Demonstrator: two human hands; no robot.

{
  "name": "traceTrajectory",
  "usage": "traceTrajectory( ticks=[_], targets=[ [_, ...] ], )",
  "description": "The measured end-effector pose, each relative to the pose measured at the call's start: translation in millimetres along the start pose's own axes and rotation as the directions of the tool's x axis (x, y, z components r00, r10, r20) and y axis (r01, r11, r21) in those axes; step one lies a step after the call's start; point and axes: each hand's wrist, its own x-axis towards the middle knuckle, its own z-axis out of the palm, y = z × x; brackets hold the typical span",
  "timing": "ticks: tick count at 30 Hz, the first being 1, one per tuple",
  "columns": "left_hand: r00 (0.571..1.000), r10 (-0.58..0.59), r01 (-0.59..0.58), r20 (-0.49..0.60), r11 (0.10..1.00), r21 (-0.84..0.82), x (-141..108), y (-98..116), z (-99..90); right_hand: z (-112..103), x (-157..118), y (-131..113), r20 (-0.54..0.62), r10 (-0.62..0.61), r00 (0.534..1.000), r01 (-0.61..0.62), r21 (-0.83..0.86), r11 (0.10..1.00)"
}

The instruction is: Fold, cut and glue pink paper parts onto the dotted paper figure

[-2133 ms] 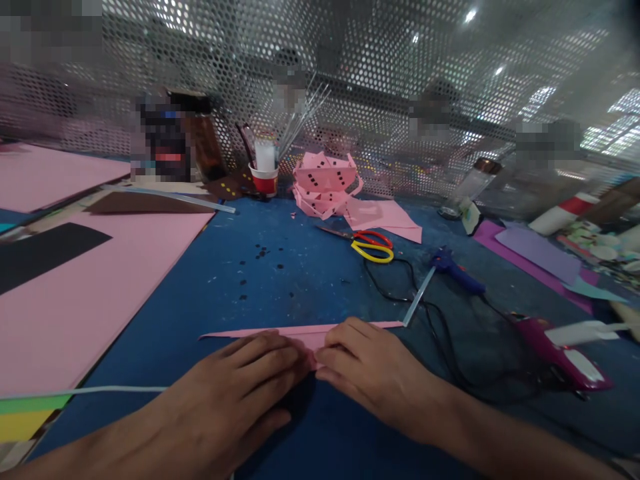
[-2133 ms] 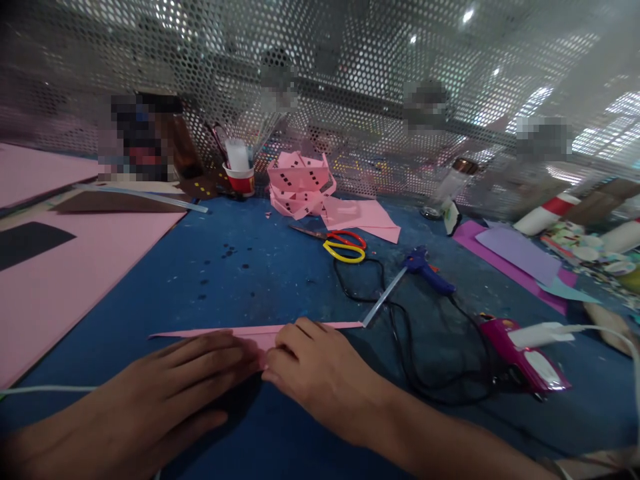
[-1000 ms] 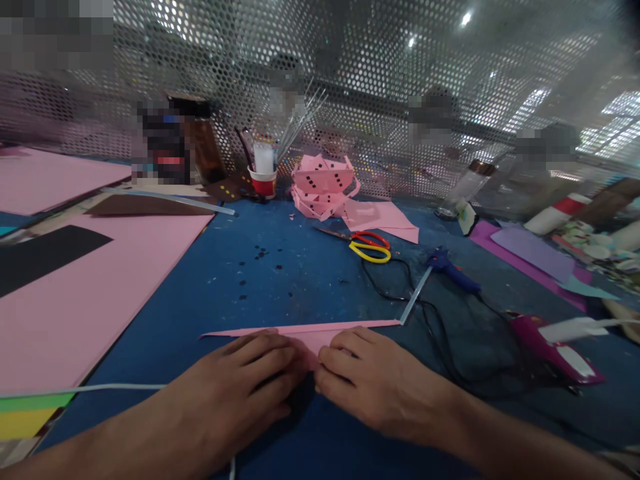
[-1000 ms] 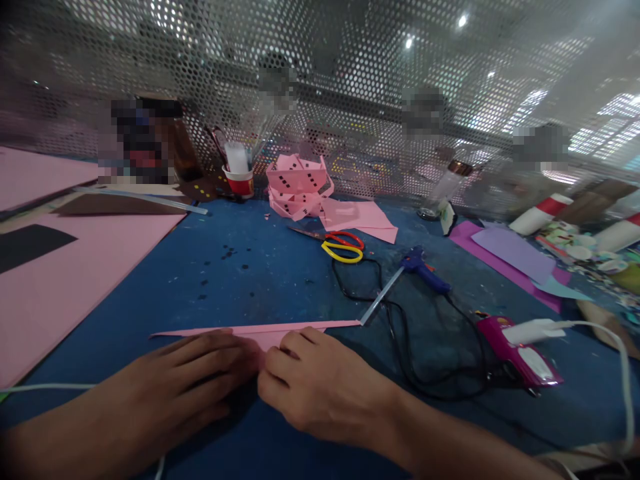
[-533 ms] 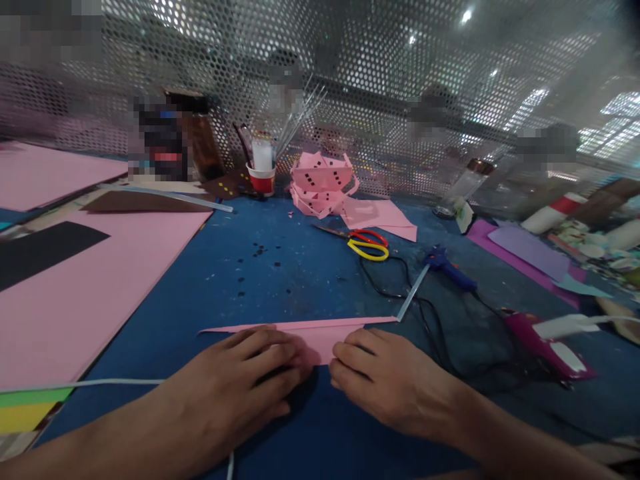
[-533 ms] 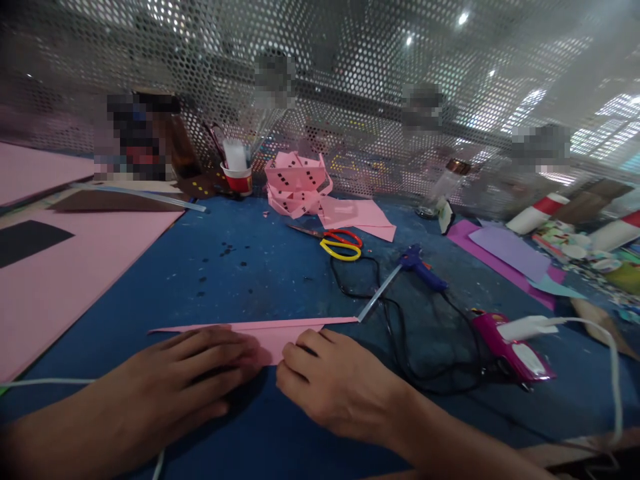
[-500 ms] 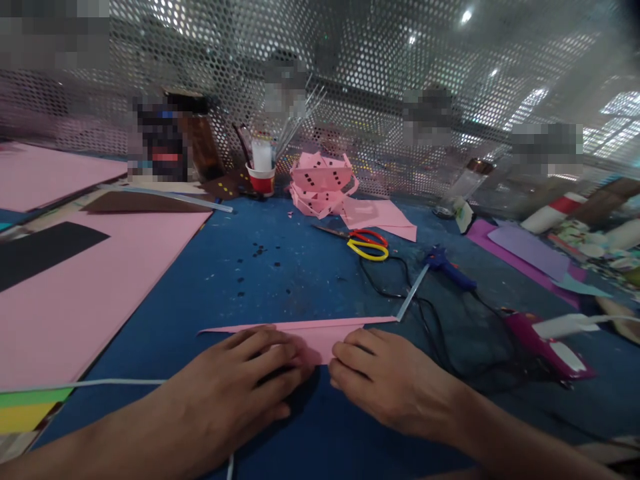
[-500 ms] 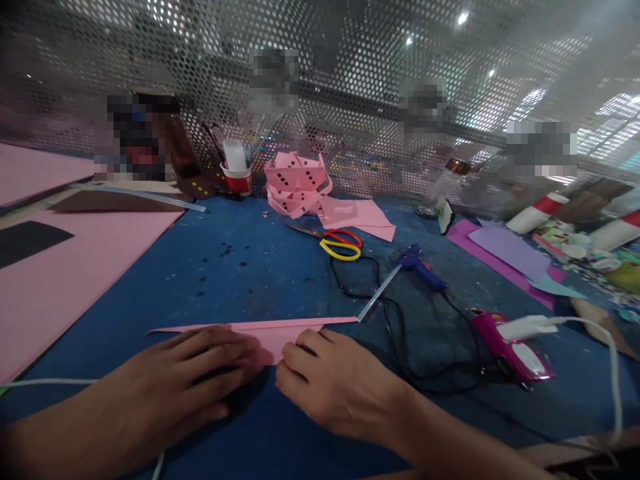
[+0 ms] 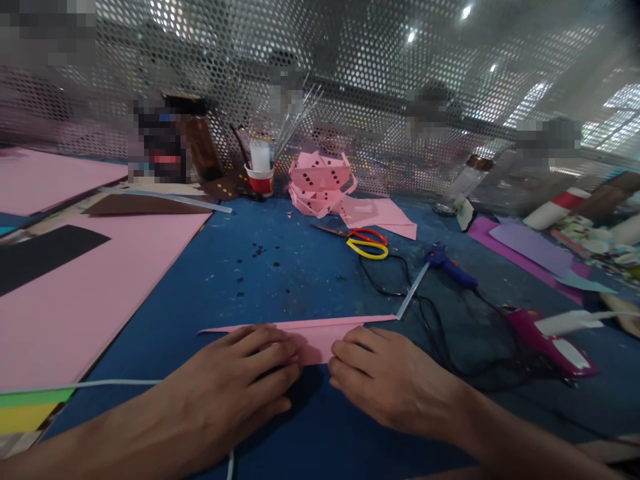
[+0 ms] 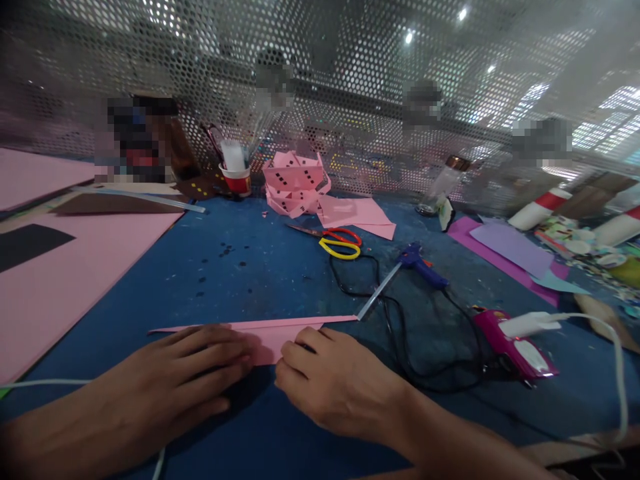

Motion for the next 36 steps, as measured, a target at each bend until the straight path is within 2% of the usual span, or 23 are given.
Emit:
traceTrajectory(
  ticks=[5, 12, 28, 36],
  targets=[
    [0.996, 0.062, -0.063, 0.067, 0.998, 0.014, 1.0, -2.2, -8.2, 0.2, -1.6, 0.8, -0.024, 0.004, 1.000, -0.004, 0.001, 1.000],
    [0.995, 0.026, -0.018, 0.093, 0.996, -0.085, -7.4, -7.3, -9.5, -0.1, -3.9, 2.4, -0.091, -0.021, 0.996, 0.022, 0.004, 1.000],
    [0.980, 0.035, -0.012, 0.194, 0.993, -0.121, -17.7, -13.2, -16.4, -1.3, -8.1, 2.9, -0.112, 0.008, 0.994, -0.001, 0.058, 0.998],
    [0.980, 0.012, 0.028, 0.198, 0.980, -0.197, -17.7, -14.0, -19.4, -3.7, -7.1, 3.0, -0.103, 0.017, 0.995, -0.009, 0.075, 0.997]
  ],
)
